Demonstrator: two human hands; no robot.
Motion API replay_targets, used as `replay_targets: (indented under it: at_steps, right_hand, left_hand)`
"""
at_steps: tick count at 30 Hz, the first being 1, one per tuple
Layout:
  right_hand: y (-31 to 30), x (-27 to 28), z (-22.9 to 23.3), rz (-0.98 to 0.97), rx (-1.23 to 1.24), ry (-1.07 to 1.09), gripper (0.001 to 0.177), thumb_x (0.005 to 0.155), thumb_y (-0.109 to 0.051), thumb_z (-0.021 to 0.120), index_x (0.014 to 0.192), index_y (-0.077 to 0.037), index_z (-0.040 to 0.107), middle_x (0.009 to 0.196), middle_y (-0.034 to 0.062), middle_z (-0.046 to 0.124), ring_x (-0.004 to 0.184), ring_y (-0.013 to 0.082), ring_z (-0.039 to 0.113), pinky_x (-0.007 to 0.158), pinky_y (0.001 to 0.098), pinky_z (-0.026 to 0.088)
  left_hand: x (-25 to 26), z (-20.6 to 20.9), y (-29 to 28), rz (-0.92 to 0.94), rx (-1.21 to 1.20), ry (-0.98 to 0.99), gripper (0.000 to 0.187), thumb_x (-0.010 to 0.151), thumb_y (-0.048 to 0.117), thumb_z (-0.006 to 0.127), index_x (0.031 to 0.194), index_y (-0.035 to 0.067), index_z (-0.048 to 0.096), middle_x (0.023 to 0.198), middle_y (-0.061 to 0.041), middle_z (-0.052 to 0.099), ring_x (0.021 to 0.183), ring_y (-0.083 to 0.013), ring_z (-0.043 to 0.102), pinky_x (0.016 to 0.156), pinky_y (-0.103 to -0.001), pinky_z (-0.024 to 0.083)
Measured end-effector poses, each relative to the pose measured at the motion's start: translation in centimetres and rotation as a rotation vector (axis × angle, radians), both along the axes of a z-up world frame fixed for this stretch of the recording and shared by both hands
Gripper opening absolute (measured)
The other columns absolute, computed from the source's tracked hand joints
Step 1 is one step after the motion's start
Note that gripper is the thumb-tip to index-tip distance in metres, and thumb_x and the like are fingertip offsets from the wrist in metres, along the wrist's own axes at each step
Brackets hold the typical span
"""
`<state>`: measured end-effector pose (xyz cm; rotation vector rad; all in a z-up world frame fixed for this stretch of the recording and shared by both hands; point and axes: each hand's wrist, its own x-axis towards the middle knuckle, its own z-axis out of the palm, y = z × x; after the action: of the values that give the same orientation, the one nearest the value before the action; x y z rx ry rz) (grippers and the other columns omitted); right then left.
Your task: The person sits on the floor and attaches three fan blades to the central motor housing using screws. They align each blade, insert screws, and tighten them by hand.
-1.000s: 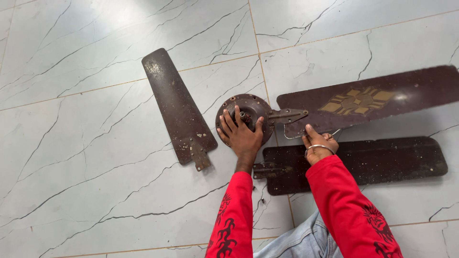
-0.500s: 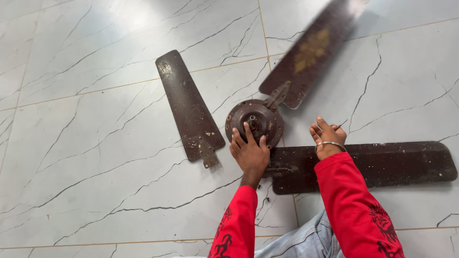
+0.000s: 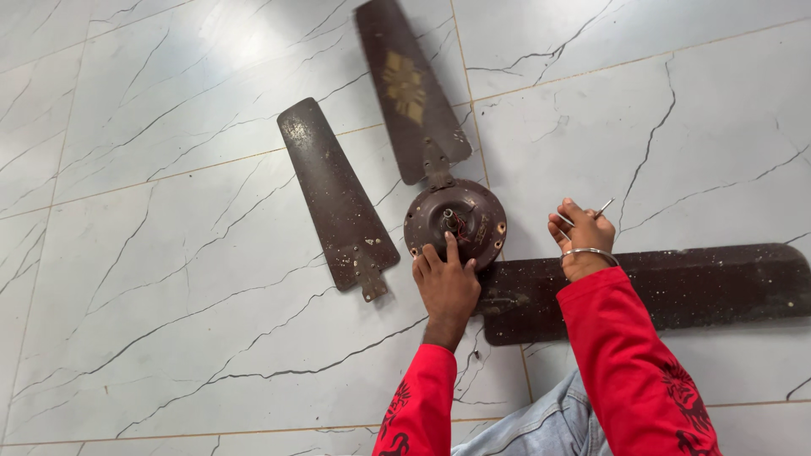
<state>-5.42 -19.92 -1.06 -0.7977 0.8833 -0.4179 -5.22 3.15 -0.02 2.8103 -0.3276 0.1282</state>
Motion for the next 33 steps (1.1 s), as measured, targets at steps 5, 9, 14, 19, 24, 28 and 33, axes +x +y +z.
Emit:
replay_targets:
  at_steps: [5, 9, 14, 19, 24, 28, 33]
  right_hand:
    - [0.0, -0.1, 0.6, 0.015, 0.013, -0.002, 0.031, 0.093, -0.011, 0.073, 0.085, -0.015, 0.043, 0.094, 0.0097, 0.066, 0.08, 0.0208, 0.07, 0.069, 0.0309, 0.063]
    - [0.3, 0.0, 0.7, 0.02, -0.016, -0.012, 0.03, 0.094, -0.011, 0.072, 0.084, -0.015, 0.044, 0.091, 0.0094, 0.066, 0.078, 0.0197, 0.07, 0.07, 0.0304, 0.063]
    - [0.4, 0.1, 0.3, 0.067, -0.116, 0.015, 0.034, 0.094, -0.009, 0.072, 0.082, -0.017, 0.042, 0.087, 0.0091, 0.068, 0.073, 0.0178, 0.07, 0.066, 0.029, 0.062]
    - [0.7, -0.3, -0.6, 0.154, -0.293, 0.019, 0.037, 0.095, -0.008, 0.073, 0.08, -0.017, 0.041, 0.083, 0.0091, 0.07, 0.069, 0.0163, 0.071, 0.063, 0.028, 0.062]
    - [0.3, -0.9, 0.3, 0.116, -0.345, -0.007, 0.036, 0.094, -0.005, 0.073, 0.08, -0.017, 0.041, 0.085, 0.0084, 0.071, 0.069, 0.016, 0.07, 0.063, 0.0275, 0.062]
    - [0.0, -3.3, 1.6, 0.097, -0.388, -0.029, 0.035, 0.096, -0.006, 0.073, 0.081, -0.017, 0.043, 0.085, 0.0086, 0.07, 0.07, 0.0152, 0.071, 0.066, 0.0277, 0.064]
    - [1.0, -8.2, 3.0, 0.061, -0.352, -0.106, 0.028, 0.097, -0.007, 0.072, 0.084, -0.016, 0.048, 0.088, 0.0088, 0.07, 0.074, 0.0154, 0.073, 0.07, 0.0279, 0.065]
  left_hand:
    - [0.2, 0.2, -0.2, -0.051, -0.067, -0.045, 0.07, 0.087, 0.039, 0.076, 0.143, 0.005, 0.053, 0.137, -0.03, 0.039, 0.133, -0.0468, 0.039, 0.114, -0.055, 0.03]
    - [0.6, 0.7, -0.5, -0.044, -0.075, 0.066, 0.073, 0.086, 0.038, 0.077, 0.145, 0.004, 0.051, 0.143, -0.033, 0.033, 0.138, -0.0475, 0.034, 0.113, -0.058, 0.03]
    - [0.6, 1.3, -1.0, -0.024, -0.052, 0.129, 0.074, 0.086, 0.038, 0.077, 0.147, 0.005, 0.049, 0.146, -0.034, 0.031, 0.138, -0.0494, 0.033, 0.112, -0.06, 0.033]
    - [0.3, 1.2, 0.4, -0.013, -0.197, 0.164, 0.064, 0.087, 0.023, 0.073, 0.147, 0.01, 0.053, 0.148, -0.025, 0.036, 0.136, -0.0447, 0.041, 0.111, -0.053, 0.037]
    - [-1.2, 0.4, 2.2, 0.036, -0.317, 0.027, 0.054, 0.087, 0.009, 0.069, 0.14, 0.009, 0.058, 0.148, -0.023, 0.045, 0.132, -0.042, 0.048, 0.104, -0.046, 0.045]
    - [-3.8, -0.6, 2.9, 0.169, -0.484, 0.091, 0.045, 0.09, 0.009, 0.065, 0.135, 0.008, 0.059, 0.135, -0.021, 0.057, 0.118, -0.0387, 0.062, 0.098, -0.045, 0.052]
    - [-5.0, 0.2, 2.5, 0.244, -0.459, 0.312, 0.063, 0.09, 0.013, 0.066, 0.147, 0.006, 0.04, 0.116, -0.026, 0.065, 0.105, -0.0429, 0.066, 0.091, -0.051, 0.053]
